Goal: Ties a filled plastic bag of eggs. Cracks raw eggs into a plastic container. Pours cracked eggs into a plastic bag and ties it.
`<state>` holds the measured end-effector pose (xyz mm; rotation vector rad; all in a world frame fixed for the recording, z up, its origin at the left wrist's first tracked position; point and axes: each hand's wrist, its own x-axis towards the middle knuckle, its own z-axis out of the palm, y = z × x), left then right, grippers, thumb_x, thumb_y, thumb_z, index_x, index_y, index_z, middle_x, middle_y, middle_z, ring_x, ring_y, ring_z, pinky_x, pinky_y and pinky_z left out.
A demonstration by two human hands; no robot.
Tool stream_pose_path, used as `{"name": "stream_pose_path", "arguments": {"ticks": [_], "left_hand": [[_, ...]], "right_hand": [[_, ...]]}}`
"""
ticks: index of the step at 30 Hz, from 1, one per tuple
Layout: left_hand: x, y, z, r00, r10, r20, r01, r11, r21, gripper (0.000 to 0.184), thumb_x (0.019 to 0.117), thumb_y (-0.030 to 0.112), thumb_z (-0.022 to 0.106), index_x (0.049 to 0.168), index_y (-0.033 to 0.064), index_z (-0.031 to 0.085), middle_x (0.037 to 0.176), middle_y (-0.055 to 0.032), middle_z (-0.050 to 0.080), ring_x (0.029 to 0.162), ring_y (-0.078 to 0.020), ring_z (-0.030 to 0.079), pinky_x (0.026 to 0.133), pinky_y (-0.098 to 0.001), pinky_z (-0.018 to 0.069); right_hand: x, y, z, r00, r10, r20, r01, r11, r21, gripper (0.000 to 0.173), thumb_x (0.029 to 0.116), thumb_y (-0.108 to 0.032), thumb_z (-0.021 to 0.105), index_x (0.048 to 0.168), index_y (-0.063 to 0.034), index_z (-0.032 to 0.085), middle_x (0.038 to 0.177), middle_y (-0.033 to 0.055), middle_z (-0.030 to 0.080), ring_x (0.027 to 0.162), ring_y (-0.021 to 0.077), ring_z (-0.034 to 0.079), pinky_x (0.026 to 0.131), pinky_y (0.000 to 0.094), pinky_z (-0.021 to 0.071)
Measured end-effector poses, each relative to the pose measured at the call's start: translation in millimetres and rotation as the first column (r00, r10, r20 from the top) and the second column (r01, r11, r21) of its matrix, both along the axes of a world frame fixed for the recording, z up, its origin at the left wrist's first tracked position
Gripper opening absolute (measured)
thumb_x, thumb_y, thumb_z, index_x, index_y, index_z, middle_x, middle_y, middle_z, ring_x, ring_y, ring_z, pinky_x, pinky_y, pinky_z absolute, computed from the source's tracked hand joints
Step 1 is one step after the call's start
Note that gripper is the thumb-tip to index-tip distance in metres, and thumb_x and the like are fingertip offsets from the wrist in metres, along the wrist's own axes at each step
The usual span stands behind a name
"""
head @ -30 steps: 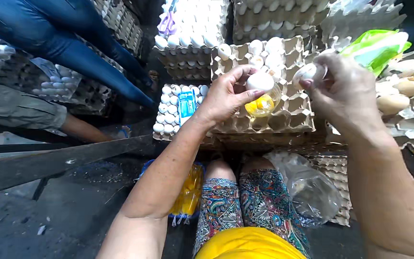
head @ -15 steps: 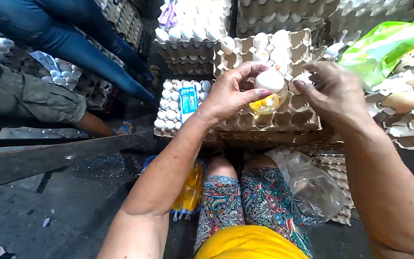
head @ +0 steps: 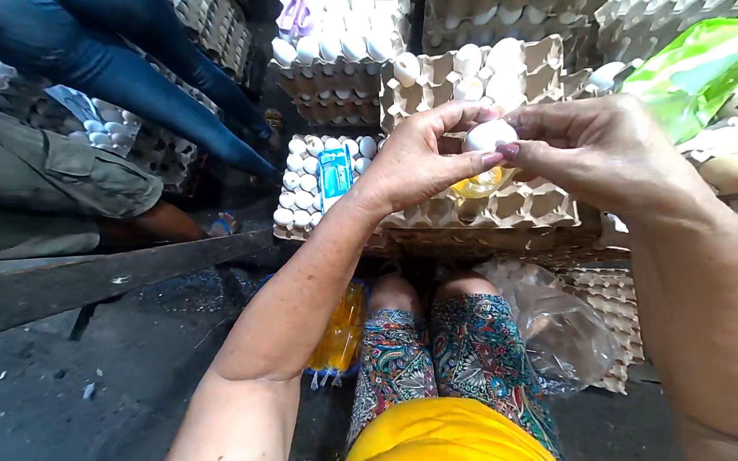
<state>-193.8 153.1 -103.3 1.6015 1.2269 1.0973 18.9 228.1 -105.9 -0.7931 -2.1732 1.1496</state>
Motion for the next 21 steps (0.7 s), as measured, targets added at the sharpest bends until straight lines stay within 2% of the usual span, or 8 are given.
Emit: {"name": "stream_pose_path", "arguments": {"ticks": [2, 6, 10, 16, 19, 21], "left_hand": [[0.6, 1.7, 1.2, 0.999, 0.020, -0.031, -0.020, 1.000, -0.008, 0.040, 0.0935, 0.007, 0.073, 0.130, -0.0035, 0.061, 0.120, -0.0108, 0.069, 0.102, -0.0112, 0.071, 0.090, -0.0262, 0.0606], [2.9, 4.7, 1.9, 0.994, 0.072, -0.086, -0.071, 0.997, 0.015, 0.033, 0.0935, 0.005, 0.072, 0.124, -0.0040, 0.064, 0.116, -0.0106, 0.070, 0.100, -0.0092, 0.071, 0.089, -0.0249, 0.0602], [4.9, 7.1, 2.2, 0.970, 0.133, -0.202, -0.127, 0.991, 0.042, 0.030, 0.0925, 0.010, 0.073, 0.120, 0.0000, 0.068, 0.114, -0.0075, 0.072, 0.098, -0.0079, 0.072, 0.088, -0.0256, 0.0608], [12.5, 8.2, -1.6, 0.944, 0.226, -0.241, -0.207, 0.973, 0.102, 0.031, 0.0899, 0.010, 0.074, 0.119, 0.0015, 0.068, 0.112, -0.0066, 0.072, 0.097, -0.0082, 0.072, 0.086, -0.0266, 0.0620], [20.4, 5.7, -5.9, 0.914, 0.295, -0.278, -0.259, 0.952, 0.161, 0.032, 0.0894, 0.009, 0.071, 0.120, 0.0018, 0.068, 0.113, -0.0074, 0.072, 0.096, -0.0084, 0.073, 0.084, -0.0269, 0.0626], [23.3, 4.8, -9.0, 0.903, 0.313, -0.295, -0.264, 0.945, 0.196, 0.033, 0.0898, 0.009, 0.070, 0.121, 0.0003, 0.067, 0.114, -0.0091, 0.072, 0.097, -0.0099, 0.073, 0.085, -0.0281, 0.0629]], "right_hand": [[-2.0, -1.0, -0.8, 1.000, -0.018, 0.016, 0.017, 0.999, 0.051, 0.024, 0.0965, -0.026, 0.067, 0.116, -0.0124, 0.073, 0.097, -0.0066, 0.076, 0.079, -0.0008, 0.071, 0.074, 0.0207, 0.0623], [-7.5, -2.5, -1.5, 0.996, -0.064, 0.059, 0.057, 0.992, 0.112, 0.026, 0.0965, -0.026, 0.066, 0.117, -0.0116, 0.073, 0.096, -0.0058, 0.075, 0.076, -0.0041, 0.068, 0.070, 0.0172, 0.0583], [-9.6, -2.1, -2.7, 0.994, -0.081, 0.078, 0.065, 0.981, 0.183, 0.025, 0.0970, -0.026, 0.066, 0.117, -0.0121, 0.073, 0.096, -0.0050, 0.074, 0.076, -0.0064, 0.066, 0.071, 0.0147, 0.0557], [-12.3, -2.4, -8.6, 0.991, -0.108, 0.080, 0.082, 0.958, 0.275, 0.030, 0.0974, -0.028, 0.063, 0.122, -0.0115, 0.071, 0.102, 0.0017, 0.075, 0.081, 0.0011, 0.069, 0.074, 0.0209, 0.0585], [-15.7, -5.6, -15.9, 0.986, -0.152, 0.071, 0.117, 0.925, 0.362, 0.034, 0.0963, -0.024, 0.061, 0.124, -0.0062, 0.070, 0.102, 0.0099, 0.073, 0.082, 0.0120, 0.071, 0.073, 0.0299, 0.0596], [-17.1, -8.4, -19.0, 0.984, -0.169, 0.062, 0.129, 0.903, 0.410, 0.034, 0.0970, -0.023, 0.061, 0.124, -0.0043, 0.069, 0.103, 0.0128, 0.073, 0.083, 0.0158, 0.072, 0.073, 0.0320, 0.0598]]}}
